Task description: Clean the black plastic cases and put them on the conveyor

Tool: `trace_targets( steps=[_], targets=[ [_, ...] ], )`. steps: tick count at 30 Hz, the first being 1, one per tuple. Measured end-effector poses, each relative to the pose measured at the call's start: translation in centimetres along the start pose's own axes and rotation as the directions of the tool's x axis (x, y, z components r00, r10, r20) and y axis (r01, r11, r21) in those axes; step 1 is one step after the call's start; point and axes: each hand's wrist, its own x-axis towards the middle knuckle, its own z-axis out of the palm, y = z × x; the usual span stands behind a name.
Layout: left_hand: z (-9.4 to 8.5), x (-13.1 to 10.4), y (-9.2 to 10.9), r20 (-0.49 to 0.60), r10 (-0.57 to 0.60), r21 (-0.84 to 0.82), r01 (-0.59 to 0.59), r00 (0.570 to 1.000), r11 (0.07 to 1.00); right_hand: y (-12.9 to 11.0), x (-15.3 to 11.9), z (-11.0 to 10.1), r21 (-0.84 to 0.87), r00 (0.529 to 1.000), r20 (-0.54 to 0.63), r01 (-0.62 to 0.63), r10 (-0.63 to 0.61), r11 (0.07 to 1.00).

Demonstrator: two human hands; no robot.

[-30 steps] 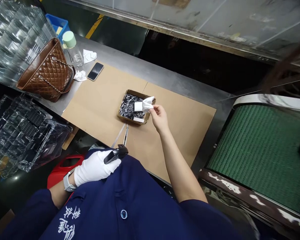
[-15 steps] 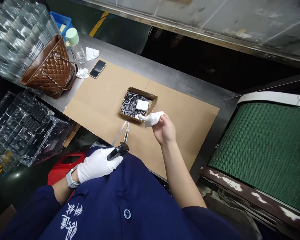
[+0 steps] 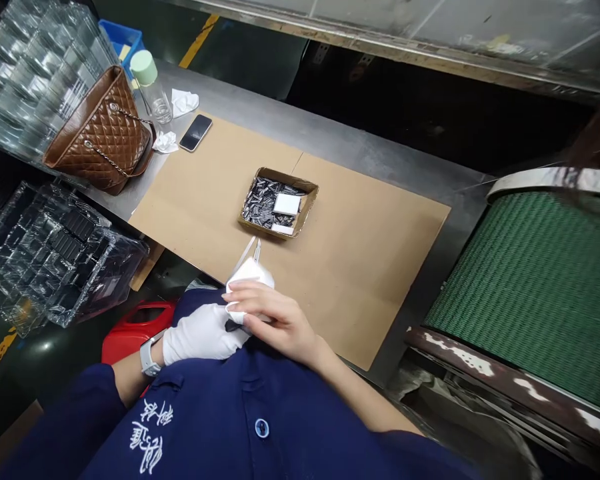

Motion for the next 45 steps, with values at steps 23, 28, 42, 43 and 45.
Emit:
trace_targets(
  steps=[23,28,42,43,45],
  targets=[
    [0.4,-0.6,1.6,0.131,-0.205,0.053,0.200,0.970,0.978,-0.8,-1.3,-1.0,0.246,0.807,0.260,-0.586,0.529,0.772],
    [0.7,-0.4,1.2,0.136,-0.209,0.082,0.200,0.968,0.976,-1.6,-0.9,1.2,0.100,0.852,0.019,-0.522,0.523,0.847],
    [1.2,-0.8,0.4,0.071,-0.163,-0.113,0.170,0.984,0.979,0.1,-1.3,0.0,0.397,0.840,0.206,-0.541,0.502,0.742],
    [1.2,-0.8,0.4,0.074,-0.161,-0.106,0.168,0.984,0.980,0.0,-1.2,0.4,0.394,0.836,0.163,-0.541,0.523,0.743],
    [1.1,-0.7,0.4,0.076,-0.171,-0.062,0.176,0.982,0.983,-0.3,-1.1,1.2,0.355,0.817,0.056,-0.553,0.574,0.754]
  ],
)
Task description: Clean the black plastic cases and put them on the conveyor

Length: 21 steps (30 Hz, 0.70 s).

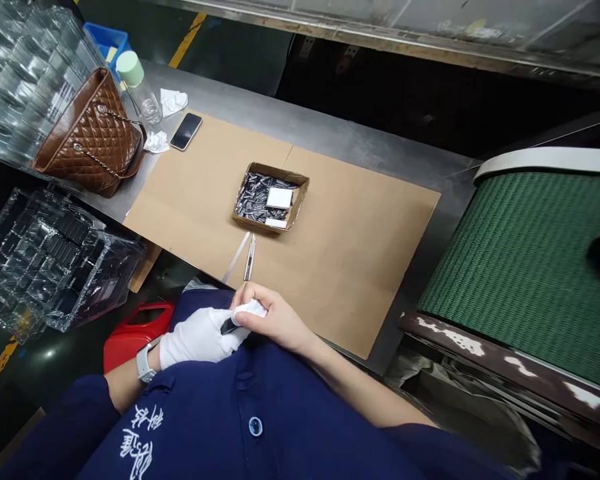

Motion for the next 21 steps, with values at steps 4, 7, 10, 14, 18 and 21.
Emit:
trace_targets(
  steps=[4,7,10,14,18,21],
  targets=[
    [0.0,0.2,0.0,-0.004,0.009,0.086,-0.008,1.000,0.996,0.2,0.1,0.9,-0.064,0.980,-0.196,0.015,-0.027,0.998],
    [0.1,0.2,-0.1,-0.031,-0.004,0.086,0.007,1.000,0.996,0.4,0.2,0.4,0.002,0.987,-0.154,0.051,-0.050,0.999],
    [0.1,0.1,-0.2,-0.046,-0.046,0.064,0.049,0.998,0.997,0.3,0.3,-0.7,0.079,0.998,0.019,0.066,-0.068,0.995],
    [0.0,-0.1,0.0,-0.025,-0.061,0.057,0.062,0.998,0.996,-0.3,0.2,-1.4,0.089,0.983,0.171,0.055,-0.069,0.995],
    [-0.3,0.1,0.2,-0.002,0.003,0.076,-0.003,1.000,0.997,-0.7,0.1,-0.4,0.078,0.999,0.031,0.006,-0.008,0.997],
    [-0.4,0.5,-0.1,-0.041,0.047,0.093,-0.043,0.998,0.995,-0.8,0.8,0.2,0.198,0.991,-0.112,-0.046,0.070,0.979]
  ],
)
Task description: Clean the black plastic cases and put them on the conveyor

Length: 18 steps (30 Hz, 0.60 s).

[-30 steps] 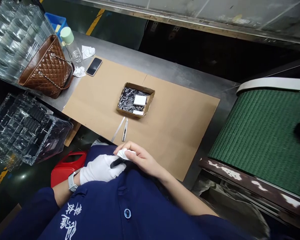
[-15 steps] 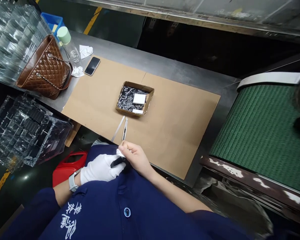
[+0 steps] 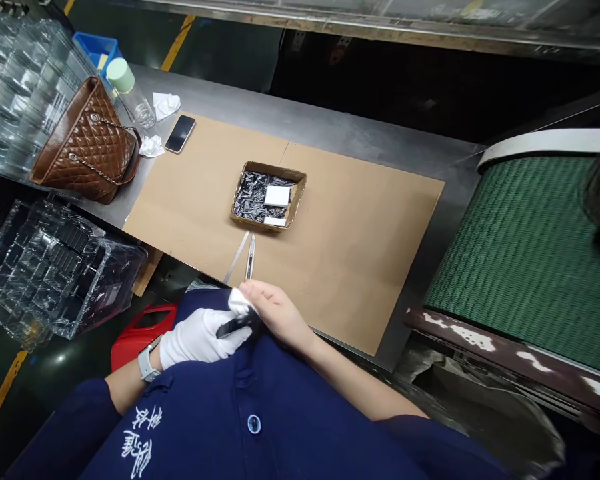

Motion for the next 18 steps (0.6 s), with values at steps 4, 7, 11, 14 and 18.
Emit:
trace_targets(
  steps=[4,7,11,14,18],
  targets=[
    [0.2,1.1,-1.0,-0.116,0.149,-0.037,-0.154,0.982,0.987,0.1,1.5,-0.7,0.320,0.973,-0.221,0.009,0.065,0.947],
    [0.3,2.0,-1.4,-0.208,0.190,-0.072,-0.209,0.960,0.975,0.4,2.2,-1.7,0.413,0.962,-0.266,0.050,0.068,0.910],
    [-0.2,2.8,-1.0,-0.222,0.133,-0.193,-0.177,0.966,0.965,0.7,2.1,-2.3,0.355,0.958,-0.287,0.118,-0.011,0.927],
    [-0.5,3.0,-0.7,-0.216,0.096,-0.230,-0.146,0.972,0.962,0.6,1.4,-2.2,0.238,0.951,-0.296,0.161,-0.086,0.958],
    [-0.5,3.3,-1.4,-0.202,0.092,-0.142,-0.122,0.975,0.982,-0.2,0.6,-1.9,0.020,0.987,-0.105,0.122,-0.119,0.992]
  ],
)
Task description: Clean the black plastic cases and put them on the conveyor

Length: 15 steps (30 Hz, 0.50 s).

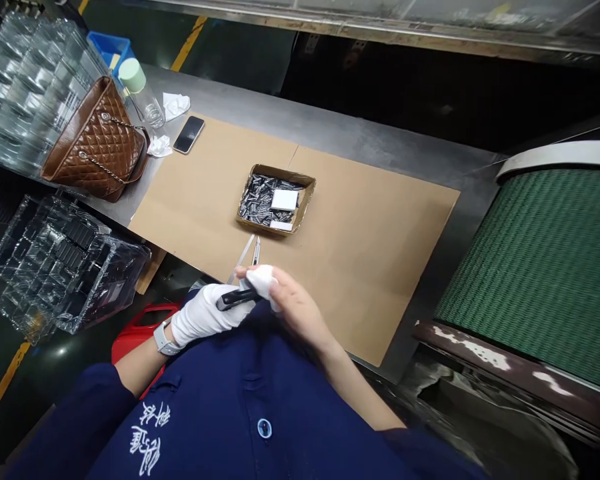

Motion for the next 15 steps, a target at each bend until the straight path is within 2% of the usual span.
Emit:
trace_targets(
  steps=[2,5,8,10,12,15],
  targets=[
    [0.1,0.1,-0.6,0.025,0.017,0.016,-0.017,1.000,1.000,-0.5,-0.1,0.1,-0.130,0.995,0.083,-0.040,0.051,0.991],
    [0.4,0.1,-1.1,0.066,0.065,0.002,-0.065,0.996,0.998,-0.8,0.2,0.5,-0.203,0.994,0.072,-0.065,0.081,0.977],
    [0.7,0.2,-0.9,0.037,0.057,0.018,-0.058,0.998,0.998,-0.4,0.7,1.1,-0.172,0.998,-0.028,-0.069,0.065,0.983],
    [0.9,0.3,-0.7,0.019,0.041,0.112,-0.042,0.999,0.993,0.1,1.0,1.3,-0.158,0.990,-0.141,-0.042,0.019,0.987],
    [0.9,0.5,-0.5,0.009,0.027,0.183,-0.029,1.000,0.983,0.3,1.2,1.2,-0.159,0.982,-0.187,-0.002,-0.028,0.987],
    [0.8,0.8,-0.6,0.001,0.033,0.060,-0.033,0.999,0.998,0.0,1.3,0.7,-0.172,0.999,-0.042,-0.005,-0.003,0.985]
  ],
)
